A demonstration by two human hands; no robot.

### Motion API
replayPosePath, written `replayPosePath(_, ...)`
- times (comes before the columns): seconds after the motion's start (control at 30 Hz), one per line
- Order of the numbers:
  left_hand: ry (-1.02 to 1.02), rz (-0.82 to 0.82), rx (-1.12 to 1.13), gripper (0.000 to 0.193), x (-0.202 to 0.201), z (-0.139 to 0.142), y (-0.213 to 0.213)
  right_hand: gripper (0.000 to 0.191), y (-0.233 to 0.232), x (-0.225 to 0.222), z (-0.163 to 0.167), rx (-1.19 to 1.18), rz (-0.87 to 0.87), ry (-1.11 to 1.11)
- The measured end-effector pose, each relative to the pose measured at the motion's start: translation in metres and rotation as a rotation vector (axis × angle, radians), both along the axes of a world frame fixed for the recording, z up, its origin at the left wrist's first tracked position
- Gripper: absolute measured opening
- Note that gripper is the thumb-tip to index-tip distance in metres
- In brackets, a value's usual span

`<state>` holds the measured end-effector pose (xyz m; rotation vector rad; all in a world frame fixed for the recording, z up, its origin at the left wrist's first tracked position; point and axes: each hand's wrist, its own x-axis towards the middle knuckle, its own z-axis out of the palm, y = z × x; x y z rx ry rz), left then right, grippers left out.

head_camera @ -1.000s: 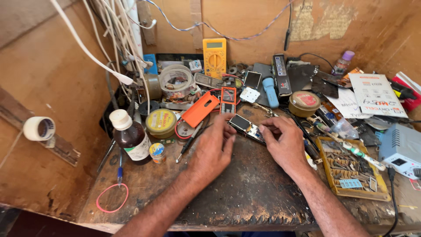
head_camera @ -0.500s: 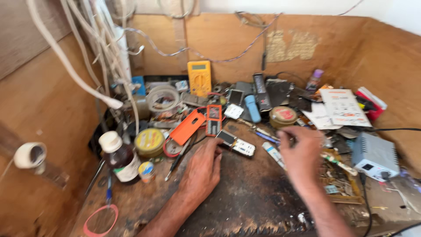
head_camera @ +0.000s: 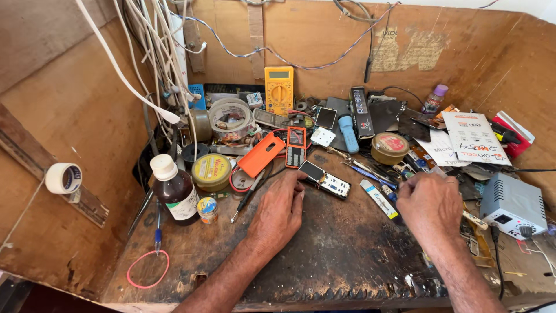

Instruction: The person disassembles a mobile phone at a cluttered workbench, prying open the casing and removing internal components by hand. They then use a soldering iron on the phone's circuit board and reposition the board and parts while working on the repair.

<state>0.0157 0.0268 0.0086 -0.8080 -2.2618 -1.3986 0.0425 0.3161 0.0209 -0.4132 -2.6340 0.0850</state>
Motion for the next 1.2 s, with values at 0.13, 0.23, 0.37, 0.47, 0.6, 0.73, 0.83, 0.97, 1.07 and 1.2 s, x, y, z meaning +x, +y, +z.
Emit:
replayPosePath(0.13, 0.021, 0.005, 0.016, 0.032, -0.002, -0.001, -0.001, 0.013, 0.009, 0.005, 0.003, -0.052, -0.003, 0.173)
replayPosePath(0.23, -0.102, 0.042, 0.084, 0.024, -0.002, -0.002, -0.002, 0.013, 0.009, 0.013, 0.012, -0.202, 0.056, 0.419)
replayPosePath(0.37, -0.291, -0.006, 0.267, 0.021, -0.007, 0.0, 0.012, 0.004, -0.011, 0.004, 0.021, -1.254, 0.177, 0.452)
replayPosePath(0.47, -0.506, -0.192, 0.557, 0.026, -0.012, 0.008, 0.033, 0.002, -0.048, -0.005, 0.015, -1.967, 0.33, 0.248)
replayPosePath(0.6, -0.214, -0.036, 0.517, 0.033, -0.002, 0.027, 0.039, 0.014, -0.089, -0.016, 0.011, -2.086, 0.211, 0.086)
replayPosePath(0.73, 0.385, 0.205, 0.129, 0.04, 0.018, 0.041, 0.01, 0.012, -0.094, -0.019, 0.02, -1.529, 0.331, 0.291)
replayPosePath(0.83, 0.431, 0.138, -0.054, 0.04, 0.007, 0.051, -0.003, 0.009, -0.091, -0.016, 0.032, -0.821, 0.433, 0.367)
replayPosePath(0.97, 0.291, -0.069, -0.223, 0.032, -0.018, 0.062, -0.005, 0.011, -0.084, -0.015, 0.06, -0.371, 0.667, 0.289)
replayPosePath(1.07, 0.145, -0.113, -0.304, 0.022, -0.025, 0.061, 0.003, 0.011, -0.08, -0.021, 0.075, -0.151, 0.796, 0.342)
replayPosePath(1.2, 0.109, -0.061, -0.245, 0.016, -0.032, 0.051, 0.004, 0.018, -0.078, -0.032, 0.066, -0.425, 0.797, 0.301)
